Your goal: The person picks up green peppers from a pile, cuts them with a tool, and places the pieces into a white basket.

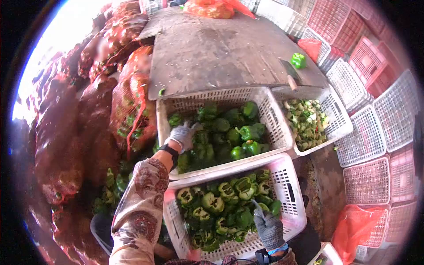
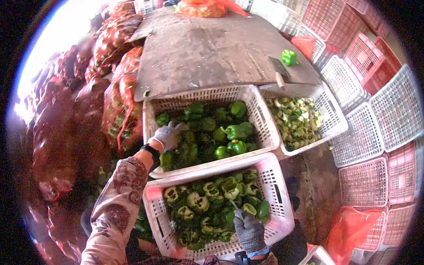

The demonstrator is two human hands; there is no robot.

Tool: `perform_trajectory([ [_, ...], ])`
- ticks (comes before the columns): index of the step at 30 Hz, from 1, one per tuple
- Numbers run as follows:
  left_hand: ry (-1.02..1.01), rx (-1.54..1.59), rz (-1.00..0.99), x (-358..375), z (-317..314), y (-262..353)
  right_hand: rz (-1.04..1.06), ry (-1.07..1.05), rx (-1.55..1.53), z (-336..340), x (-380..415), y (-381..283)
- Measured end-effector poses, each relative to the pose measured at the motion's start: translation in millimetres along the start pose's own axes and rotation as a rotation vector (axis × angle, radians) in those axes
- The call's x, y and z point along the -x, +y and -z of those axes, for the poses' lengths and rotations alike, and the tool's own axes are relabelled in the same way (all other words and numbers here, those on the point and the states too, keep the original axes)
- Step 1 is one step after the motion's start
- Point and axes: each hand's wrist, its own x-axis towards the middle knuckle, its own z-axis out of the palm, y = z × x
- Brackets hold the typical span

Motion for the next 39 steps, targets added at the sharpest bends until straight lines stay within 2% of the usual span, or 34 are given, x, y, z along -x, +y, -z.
perform_trajectory([
  [1,-0.075,0.054,0.041,-11,3,2,0.106,0.018,0.065,4,-3,-1],
  [2,-0.052,0.03,0.037,-8,15,5,0.075,0.007,0.046,6,-4,0],
  [3,0.031,0.03,-0.019,-14,1,-7,0.043,-0.005,0.022,7,-4,-1],
  [5,0.121,0.144,0.016,1,13,-7,0.014,-0.012,-0.065,6,-6,1],
  [8,0.369,0.34,0.02,37,15,-1,0.03,-0.014,-0.317,-19,-7,7],
  [9,0.408,0.506,-0.031,52,19,4,-0.384,-0.111,-0.574,-24,-6,-1],
  [11,0.495,0.847,-0.136,98,45,21,-0.676,-0.162,-0.885,-16,-22,-42],
  [12,0.536,0.991,-0.212,127,52,32,-0.723,-0.188,-1.008,-16,-26,-63],
  [13,0.567,1.137,-0.293,156,52,45,-0.748,-0.289,-1.369,-34,-13,-53],
  [15,0.578,1.136,-0.434,212,35,68,-0.729,-0.542,-1.439,-43,-16,-76],
  [16,0.58,1.108,-0.482,240,28,81,-0.734,-0.64,-1.57,-47,-12,-75],
  [17,0.572,1.017,-0.491,266,22,94,-0.605,-0.478,-1.48,-56,-6,-81],
  [18,0.484,1.167,-0.424,286,12,101,-0.487,-0.311,-1.351,-66,0,-87],
  [19,0.227,1.69,-0.226,302,2,109,-0.397,-0.147,-1.204,-76,7,-93],
  [20,0.176,1.931,-0.149,308,0,114,-0.148,-0.043,-1.001,-78,7,-92],
  [21,0.126,2.174,-0.058,313,-1,117,-0.083,-0.105,-0.861,-69,16,-90],
  [22,-0.028,2.169,-0.14,319,1,110,-0.011,-0.157,-0.718,-60,24,-89],
  [23,-0.171,2.244,-0.088,325,6,108,0.066,-0.199,-0.582,-48,32,-94],
  [25,-0.313,2.183,-0.02,329,-5,107,0.338,-0.266,-0.472,-29,21,-103],
  [26,-0.302,2.194,-0.026,330,-9,106,0.431,-0.256,-0.361,-24,22,-101],
  [29,-0.145,1.788,-0.212,334,-5,103,0.39,-0.361,-0.269,-13,36,-113],
  [30,-0.126,1.904,-0.215,336,-1,107,0.436,-0.277,-0.282,-15,40,-114],
  [33,-0.024,2.174,-0.151,339,-17,125,0.259,0.022,-0.522,-19,44,-139],
  [34,0.091,2.179,-0.178,337,-27,128,0.207,0.197,-0.592,-21,49,-150],
  [35,0.184,2.154,-0.168,339,-22,129,0.056,0.171,-0.373,-13,63,-149],
  [37,0.253,2.075,-0.178,342,-18,122,0.001,-0.037,-0.244,-2,73,-151],
  [38,0.254,2.102,-0.159,346,-9,121,0.059,-0.03,-0.133,-9,78,-147],
  [39,0.299,2.046,-0.169,346,-8,120,0.033,-0.144,-0.109,-9,82,-148],
])
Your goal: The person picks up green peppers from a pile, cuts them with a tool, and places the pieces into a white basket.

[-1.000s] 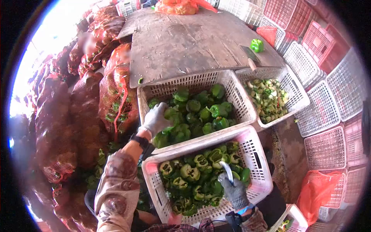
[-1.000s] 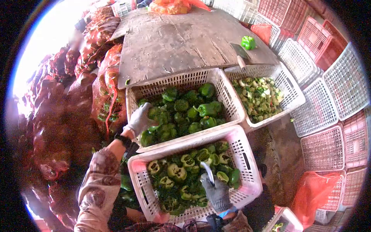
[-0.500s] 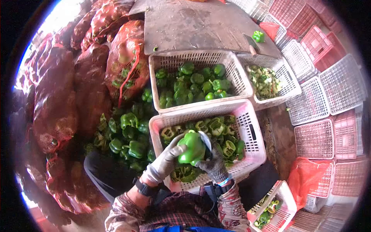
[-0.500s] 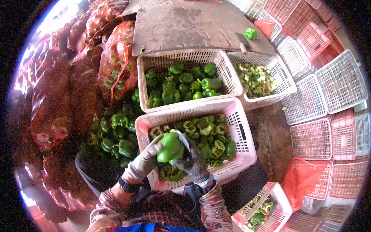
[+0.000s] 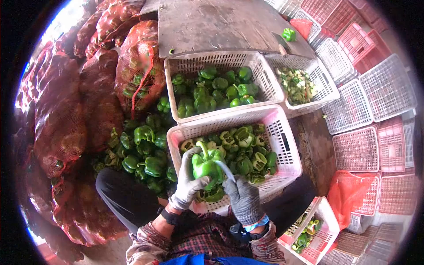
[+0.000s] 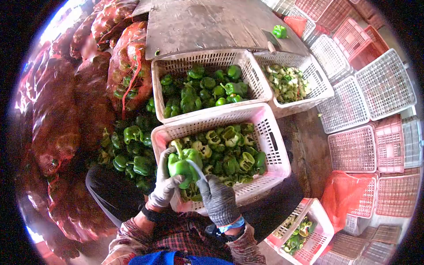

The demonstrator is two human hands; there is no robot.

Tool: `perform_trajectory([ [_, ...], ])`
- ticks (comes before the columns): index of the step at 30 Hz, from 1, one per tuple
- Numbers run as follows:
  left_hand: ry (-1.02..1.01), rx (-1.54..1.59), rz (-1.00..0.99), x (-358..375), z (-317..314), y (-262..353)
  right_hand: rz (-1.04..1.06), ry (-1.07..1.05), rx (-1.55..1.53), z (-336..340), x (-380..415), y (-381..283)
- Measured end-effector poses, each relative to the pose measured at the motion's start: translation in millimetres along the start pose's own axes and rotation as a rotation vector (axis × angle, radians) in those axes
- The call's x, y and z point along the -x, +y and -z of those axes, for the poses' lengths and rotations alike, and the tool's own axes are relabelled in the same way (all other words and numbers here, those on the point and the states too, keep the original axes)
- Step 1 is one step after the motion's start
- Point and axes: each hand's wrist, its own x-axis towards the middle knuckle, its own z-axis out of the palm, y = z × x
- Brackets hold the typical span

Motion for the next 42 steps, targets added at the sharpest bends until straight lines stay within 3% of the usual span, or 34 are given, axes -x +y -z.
perform_trajectory([
  [5,0.035,-0.3,-0.133,3,6,-4,-0.044,0.008,0.167,-21,6,5],
  [8,0.219,0.061,-0.068,3,1,-18,0.092,0.019,0.135,-44,27,31],
  [9,0.272,0.174,-0.091,0,-2,-17,0.023,-0.181,0.312,-48,38,44],
  [10,0.314,0.251,-0.099,-6,1,-13,0.008,-0.161,0.247,-53,47,61],
  [12,0.241,0.221,-0.079,-15,14,6,-0.064,-0.092,0.084,-55,54,82],
  [14,0.064,0.12,0.063,-16,28,15,-0.182,0.025,-0.188,-37,37,67],
  [16,-0.101,0.073,0.095,-16,31,-3,-0.188,-0.061,-0.141,0,3,24],
  [17,-0.174,0.082,0.088,-12,30,-12,-0.057,-0.071,-0.263,-2,-12,22],
  [18,-0.23,0.038,0.11,-6,21,-13,-0.061,-0.145,-0.337,-13,-13,39],
  [20,-0.192,0.178,0.204,4,9,-16,-0.075,-0.229,-0.379,-15,-16,38],
  [22,-0.33,-0.064,0.186,6,19,-26,-0.085,-0.259,-0.318,-11,-13,28],
  [24,-0.242,-0.082,0.388,22,14,-20,-0.043,-0.251,-0.286,-21,-1,40],
  [26,-0.263,-0.322,0.346,27,19,-19,-0.102,-0.319,-0.363,-18,6,35],
  [30,-0.287,-0.316,0.34,33,21,-21,-0.132,-0.401,-0.29,-7,12,43],
  [32,-0.327,-0.088,0.442,32,27,-32,-0.09,-0.542,-0.357,-7,12,60],
  [35,-0.405,0.135,0.52,30,31,-47,-0.359,-0.649,-0.815,17,14,76],
  [36,-0.378,0.206,0.595,30,33,-56,-0.288,-0.662,-0.883,11,13,95],
  [37,-0.284,0.328,0.56,30,26,-59,-0.321,-0.574,-0.997,15,12,89],
  [38,-0.267,0.556,0.671,32,25,-57,-0.35,-0.483,-1.109,18,14,83],
  [40,-0.144,0.638,0.506,31,5,-49,-0.476,-0.316,-1.173,6,25,95],
  [42,-0.031,0.659,0.405,31,3,-50,-0.39,-0.247,-1.126,3,25,94],
])
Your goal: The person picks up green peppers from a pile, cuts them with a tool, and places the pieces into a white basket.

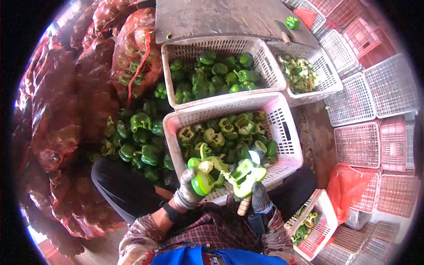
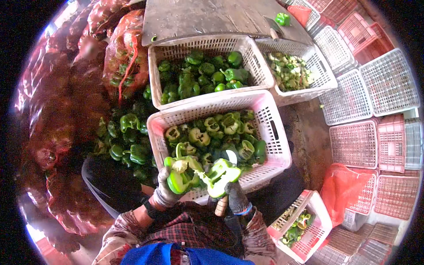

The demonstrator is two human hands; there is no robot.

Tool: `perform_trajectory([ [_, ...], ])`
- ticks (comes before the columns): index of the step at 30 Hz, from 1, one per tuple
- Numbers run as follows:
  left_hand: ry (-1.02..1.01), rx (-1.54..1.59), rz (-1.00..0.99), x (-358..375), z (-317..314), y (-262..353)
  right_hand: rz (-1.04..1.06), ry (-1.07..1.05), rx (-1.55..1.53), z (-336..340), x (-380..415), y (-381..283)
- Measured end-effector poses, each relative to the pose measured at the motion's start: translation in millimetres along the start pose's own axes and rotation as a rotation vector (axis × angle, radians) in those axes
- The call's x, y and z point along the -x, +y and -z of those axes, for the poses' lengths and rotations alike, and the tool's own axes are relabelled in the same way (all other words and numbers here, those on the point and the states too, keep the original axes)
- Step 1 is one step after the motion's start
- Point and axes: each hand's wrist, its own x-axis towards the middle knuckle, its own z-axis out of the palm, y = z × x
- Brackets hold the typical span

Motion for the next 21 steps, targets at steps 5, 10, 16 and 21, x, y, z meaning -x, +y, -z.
perform_trajectory([
  [5,0.022,-0.497,-0.154,0,2,13,0.16,0.374,1.219,-48,0,-33],
  [10,-0.075,-1.634,-0.632,1,-6,29,0.212,0.244,0.353,-54,-14,-7],
  [16,-0.147,-1.589,-0.554,14,-4,21,0.169,-0.005,0.729,-55,-26,16],
  [21,-0.242,-1.045,-0.288,12,11,2,-0.055,0.094,0.539,-53,-12,28],
])
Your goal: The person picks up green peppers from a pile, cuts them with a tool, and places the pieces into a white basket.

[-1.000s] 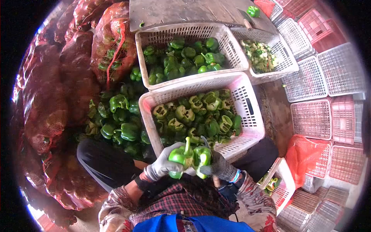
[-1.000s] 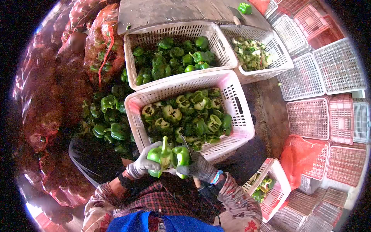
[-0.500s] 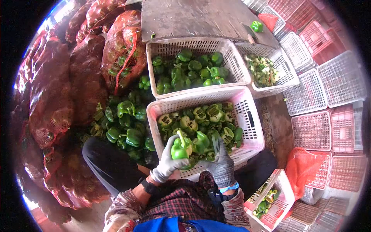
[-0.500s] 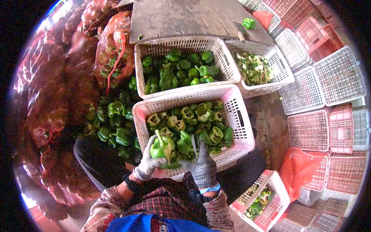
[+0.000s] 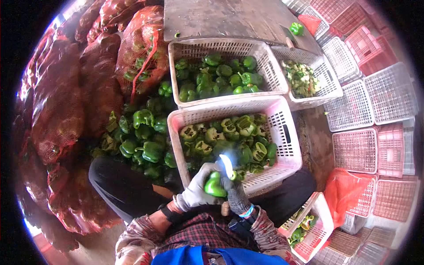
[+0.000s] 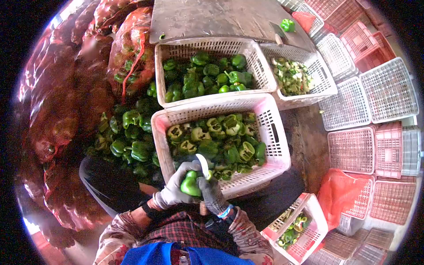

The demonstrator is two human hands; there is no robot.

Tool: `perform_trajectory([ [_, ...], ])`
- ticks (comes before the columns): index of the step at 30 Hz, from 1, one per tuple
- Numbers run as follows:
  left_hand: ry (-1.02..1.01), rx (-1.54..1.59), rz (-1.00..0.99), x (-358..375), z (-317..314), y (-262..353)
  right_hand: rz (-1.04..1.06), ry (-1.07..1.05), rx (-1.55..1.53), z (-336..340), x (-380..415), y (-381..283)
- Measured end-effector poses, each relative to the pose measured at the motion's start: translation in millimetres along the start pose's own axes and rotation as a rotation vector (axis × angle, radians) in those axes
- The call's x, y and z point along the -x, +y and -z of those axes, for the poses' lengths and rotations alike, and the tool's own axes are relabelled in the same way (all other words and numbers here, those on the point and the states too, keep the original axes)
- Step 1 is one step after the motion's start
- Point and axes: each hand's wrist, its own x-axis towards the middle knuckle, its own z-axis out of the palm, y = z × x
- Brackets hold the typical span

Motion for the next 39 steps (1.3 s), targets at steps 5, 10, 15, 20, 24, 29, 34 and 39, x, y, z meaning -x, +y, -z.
perform_trajectory([
  [5,0.064,0.909,0.219,-9,-6,0,0.011,0.027,-0.457,-11,-4,-27],
  [10,0.383,0.989,0.386,-14,4,-20,0.691,0.123,0.463,3,-19,-41],
  [15,0.66,0.451,0.463,-43,20,5,0.413,0.203,-0.29,92,-77,-65],
  [20,0.693,-0.8,0.267,-19,91,21,0.543,0.819,0.113,247,-177,-201],
  [24,1.295,-0.802,0.719,10,168,-94,0.603,0.639,-0.053,284,-218,-109],
  [29,1.762,0.023,0.793,17,193,-212,0.099,0.439,-0.017,100,-99,-67],
  [34,1.893,-0.139,1.128,-40,178,-139,0.113,0.262,-0.036,16,-59,-28],
  [39,1.378,0.519,0.132,-10,159,-91,0.262,0.005,0.177,-7,-49,-33],
])
